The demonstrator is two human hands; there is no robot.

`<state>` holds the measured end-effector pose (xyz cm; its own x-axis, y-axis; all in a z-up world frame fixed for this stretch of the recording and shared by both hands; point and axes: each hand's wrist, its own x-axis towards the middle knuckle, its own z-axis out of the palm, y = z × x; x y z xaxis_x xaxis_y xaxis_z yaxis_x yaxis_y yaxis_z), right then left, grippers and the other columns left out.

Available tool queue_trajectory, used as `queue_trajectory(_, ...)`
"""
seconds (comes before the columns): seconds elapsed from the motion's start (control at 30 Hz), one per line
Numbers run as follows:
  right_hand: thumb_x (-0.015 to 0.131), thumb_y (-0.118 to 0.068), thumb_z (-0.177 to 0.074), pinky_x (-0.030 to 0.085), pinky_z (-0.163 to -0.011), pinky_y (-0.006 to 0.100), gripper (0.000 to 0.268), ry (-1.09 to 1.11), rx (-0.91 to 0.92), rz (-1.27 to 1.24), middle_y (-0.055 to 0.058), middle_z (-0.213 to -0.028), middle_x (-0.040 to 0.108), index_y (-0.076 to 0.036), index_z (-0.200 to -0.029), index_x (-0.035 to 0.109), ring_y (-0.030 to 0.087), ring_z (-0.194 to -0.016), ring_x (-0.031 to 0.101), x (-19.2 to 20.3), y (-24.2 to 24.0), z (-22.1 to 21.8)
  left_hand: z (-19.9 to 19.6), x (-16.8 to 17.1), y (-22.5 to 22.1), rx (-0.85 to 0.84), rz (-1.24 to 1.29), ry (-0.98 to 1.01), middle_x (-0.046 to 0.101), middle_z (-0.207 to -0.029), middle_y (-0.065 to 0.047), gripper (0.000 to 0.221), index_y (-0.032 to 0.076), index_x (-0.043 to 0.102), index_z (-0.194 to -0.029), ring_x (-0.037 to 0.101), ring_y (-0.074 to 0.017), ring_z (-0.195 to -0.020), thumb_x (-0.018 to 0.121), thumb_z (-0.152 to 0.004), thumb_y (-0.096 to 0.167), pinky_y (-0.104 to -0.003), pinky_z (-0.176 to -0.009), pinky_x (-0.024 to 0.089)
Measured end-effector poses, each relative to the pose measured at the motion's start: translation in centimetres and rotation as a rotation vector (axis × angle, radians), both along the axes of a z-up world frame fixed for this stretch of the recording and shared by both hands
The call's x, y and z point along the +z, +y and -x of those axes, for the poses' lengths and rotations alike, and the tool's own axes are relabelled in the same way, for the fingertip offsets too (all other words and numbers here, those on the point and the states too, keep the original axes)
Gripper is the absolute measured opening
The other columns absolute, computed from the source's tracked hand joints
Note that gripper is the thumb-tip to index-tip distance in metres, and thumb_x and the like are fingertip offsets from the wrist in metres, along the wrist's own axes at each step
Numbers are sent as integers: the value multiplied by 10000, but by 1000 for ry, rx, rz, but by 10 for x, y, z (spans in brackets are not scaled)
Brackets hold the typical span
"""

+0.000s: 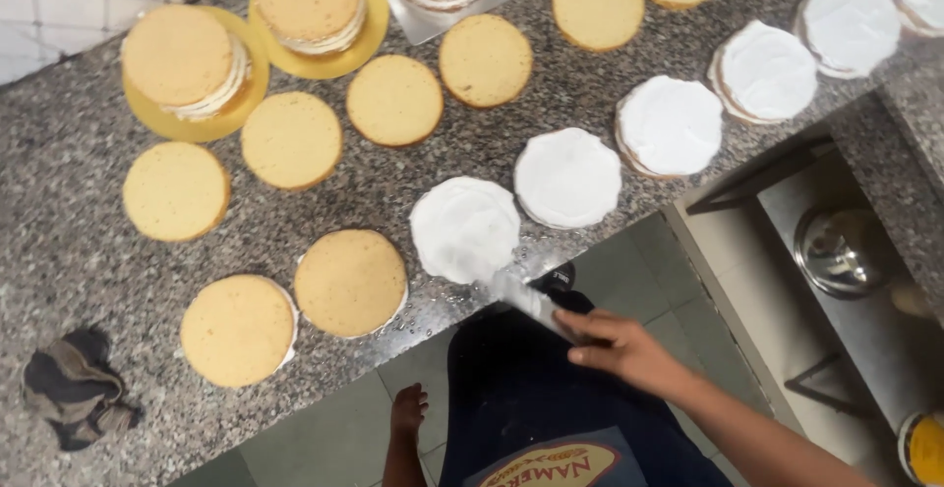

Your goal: The recorder is applying cream, sprinkles, and layering cake sponges on a counter.

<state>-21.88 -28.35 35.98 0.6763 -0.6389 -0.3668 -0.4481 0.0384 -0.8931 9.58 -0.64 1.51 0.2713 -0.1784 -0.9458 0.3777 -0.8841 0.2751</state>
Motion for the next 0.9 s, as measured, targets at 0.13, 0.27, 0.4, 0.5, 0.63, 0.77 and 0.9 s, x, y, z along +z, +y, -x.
queue_trajectory(0.13, 722, -225, -902, 456, -484, 294, 682, 50, -317, -436, 80, -721, 554, -202, -1556, 530, 136, -533, 491, 29, -23, 38, 5, 10, -20, -38, -5, 5, 631, -1417, -141, 615, 46, 508, -1490, 623, -314, -1223, 490, -1009, 429, -432, -1008, 485)
queue_trajectory(0.27, 660, -297, -931, 504, -385, 300, 668, -478, -618, -500, 50, -748, 621, -107, -1536, 448, 130, -494, 588, 60, -47, 82, 18, 21, -41, -63, 19, -21, 600, -1447, -174, 636, 16, 464, -1524, 586, -330, -1266, 463, -1030, 416, -434, -1052, 442)
queue_trajectory(0.4, 618, -447, -993, 452, -387, 271, 522, -604, -918, -442, 63, -829, 625, -67, -1339, 523, 123, -482, 550, 73, -63, 150, 45, 36, -63, -89, 33, -79, 597, -1417, -154, 605, 26, 464, -1512, 587, -293, -1219, 472, -1033, 395, -420, -1055, 434)
queue_trajectory(0.5, 597, -459, -1051, 422, -474, 322, 419, -664, -998, -438, 90, -866, 595, -77, -1181, 481, 175, -556, 528, 55, -69, 222, 80, 44, -87, -79, 21, -124, 691, -1264, -141, 529, 24, 561, -1420, 627, -273, -1035, 536, -1001, 346, -425, -954, 485)
queue_trajectory(0.63, 578, -455, -1165, 399, -620, 362, 544, -800, -904, -540, 150, -762, 556, 63, -1020, 493, 233, -645, 513, 18, -77, 327, 150, -33, -94, 28, 135, -170, 713, -1106, -141, 478, -18, 608, -1315, 633, -219, -874, 580, -981, 324, -356, -771, 521)
queue_trajectory(0.77, 558, -447, -1150, 340, -615, 314, 392, -763, -1064, -577, 99, -872, 543, -60, -1092, 545, 170, -667, 461, 10, -99, 405, 254, -56, -138, -379, 408, -352, 697, -1159, -179, 450, 45, 697, -1254, 641, -306, -1008, 503, -1002, 363, -402, -880, 512)
queue_trajectory(0.9, 546, -263, -1028, 365, -695, 318, 249, -1206, -1024, -870, 92, -901, 512, -143, -831, 452, 178, -664, 458, -118, -66, 572, 344, 18, -206, -748, 237, -427, 658, -1357, -184, 487, 95, 691, -1269, 606, -384, -1252, 561, -969, 456, -423, -1071, 472)
